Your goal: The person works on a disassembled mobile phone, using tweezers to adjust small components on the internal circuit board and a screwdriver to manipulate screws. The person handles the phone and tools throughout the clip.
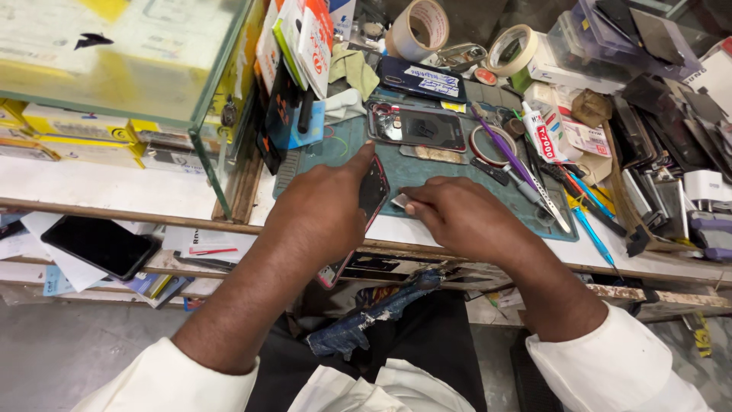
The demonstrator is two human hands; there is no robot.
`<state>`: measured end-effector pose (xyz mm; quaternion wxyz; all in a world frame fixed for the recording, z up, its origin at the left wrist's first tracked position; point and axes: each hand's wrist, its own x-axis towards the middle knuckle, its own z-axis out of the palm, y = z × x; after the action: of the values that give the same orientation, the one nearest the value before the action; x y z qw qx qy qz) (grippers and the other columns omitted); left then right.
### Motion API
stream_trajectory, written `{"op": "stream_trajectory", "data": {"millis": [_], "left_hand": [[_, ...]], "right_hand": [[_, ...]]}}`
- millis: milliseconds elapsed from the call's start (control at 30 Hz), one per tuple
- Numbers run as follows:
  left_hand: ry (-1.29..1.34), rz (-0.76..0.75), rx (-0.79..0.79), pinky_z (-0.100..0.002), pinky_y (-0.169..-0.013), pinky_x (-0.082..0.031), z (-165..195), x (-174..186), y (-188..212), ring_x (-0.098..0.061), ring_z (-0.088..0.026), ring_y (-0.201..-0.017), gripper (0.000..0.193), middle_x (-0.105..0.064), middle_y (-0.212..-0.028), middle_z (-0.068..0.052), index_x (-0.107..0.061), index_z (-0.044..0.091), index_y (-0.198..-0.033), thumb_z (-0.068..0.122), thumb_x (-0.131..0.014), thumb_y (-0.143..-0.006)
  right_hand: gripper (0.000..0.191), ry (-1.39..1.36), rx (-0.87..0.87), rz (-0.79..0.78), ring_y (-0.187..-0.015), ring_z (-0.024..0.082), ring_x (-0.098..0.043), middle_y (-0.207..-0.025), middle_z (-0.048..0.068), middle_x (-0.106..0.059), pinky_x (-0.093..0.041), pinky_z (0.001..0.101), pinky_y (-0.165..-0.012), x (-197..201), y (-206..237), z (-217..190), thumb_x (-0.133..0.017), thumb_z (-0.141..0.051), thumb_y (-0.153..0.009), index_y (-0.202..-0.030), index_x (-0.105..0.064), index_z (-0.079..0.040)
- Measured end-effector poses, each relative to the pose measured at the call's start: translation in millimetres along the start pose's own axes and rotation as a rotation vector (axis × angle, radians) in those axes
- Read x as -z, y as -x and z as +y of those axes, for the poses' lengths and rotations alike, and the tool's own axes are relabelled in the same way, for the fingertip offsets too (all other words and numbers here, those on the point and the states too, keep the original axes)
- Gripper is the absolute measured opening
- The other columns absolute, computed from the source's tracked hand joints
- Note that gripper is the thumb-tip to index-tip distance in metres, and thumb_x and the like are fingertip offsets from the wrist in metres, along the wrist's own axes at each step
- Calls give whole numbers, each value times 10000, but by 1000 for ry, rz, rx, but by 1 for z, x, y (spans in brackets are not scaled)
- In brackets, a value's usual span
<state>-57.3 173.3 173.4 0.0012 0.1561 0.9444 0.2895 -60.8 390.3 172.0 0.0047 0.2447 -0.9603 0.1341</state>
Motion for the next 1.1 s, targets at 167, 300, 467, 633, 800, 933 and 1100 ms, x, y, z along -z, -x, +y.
{"op": "stream_trajectory", "data": {"millis": [167, 300, 467, 633, 800, 933, 1100], "left_hand": [[53, 34, -55, -504, -936, -491, -14, -7, 7, -656, -423, -1023, 872, -713, -1048, -226, -373, 154, -1554, 96, -728, -759], [153, 140, -123, -517, -894, -488, -16, -8, 9, -651, -433, -998, 886, -720, -1065, -217, -362, 150, -1545, 119, -764, -756], [244, -56, 125, -412, -808, -552, -4, -14, 10, -714, -340, -842, 918, -762, -970, -203, -275, 288, -1655, 178, -746, -875], [589, 110, -8, -336, -677, -559, 11, -43, 4, -719, -237, -658, 876, -796, -959, -87, -332, 213, -1589, 121, -734, -817], [561, 308, -180, -312, -689, -562, 17, -63, -7, -741, -129, -758, 482, -796, -892, -114, -583, 66, -1323, 120, -759, -878], [629, 323, -30, -300, -536, -504, 27, -58, -18, -661, -141, -511, 397, -806, -866, -104, -568, 69, -1241, 131, -719, -879], [719, 421, -28, -294, -471, -458, 34, -50, -32, -624, -140, -481, 398, -799, -942, -85, -535, 45, -1190, 104, -742, -856]], "right_hand": [[275, -73, -69, 66, -901, 353, -696, -1000, 143, -755, -532, 451, -774, -1, 12, 3, -663, -276, -929, -1111, -760, -94], [261, -104, -87, 139, -894, 328, -709, -983, 136, -749, -532, 429, -779, 2, 26, 20, -673, -278, -936, -1081, -751, -75], [237, -200, -41, 204, -920, 295, -724, -1005, 117, -747, -539, 408, -796, 0, 41, 41, -653, -247, -965, -1095, -732, -65], [251, -210, -47, 240, -788, 270, -674, -887, 114, -677, -516, 394, -725, 8, 51, 52, -650, -213, -967, -1163, -731, -79], [256, -171, -49, 277, -721, 259, -633, -813, 117, -636, -493, 397, -688, 15, 54, 53, -664, -215, -958, -1171, -742, -96], [249, -163, -71, 314, -782, 291, -665, -892, 123, -686, -503, 397, -732, 23, 50, 53, -667, -211, -965, -1167, -726, -77], [219, -162, -50, 294, -884, 301, -725, -1007, 125, -731, -541, 390, -771, 31, 41, 53, -647, -188, -950, -1125, -699, -67]]}}
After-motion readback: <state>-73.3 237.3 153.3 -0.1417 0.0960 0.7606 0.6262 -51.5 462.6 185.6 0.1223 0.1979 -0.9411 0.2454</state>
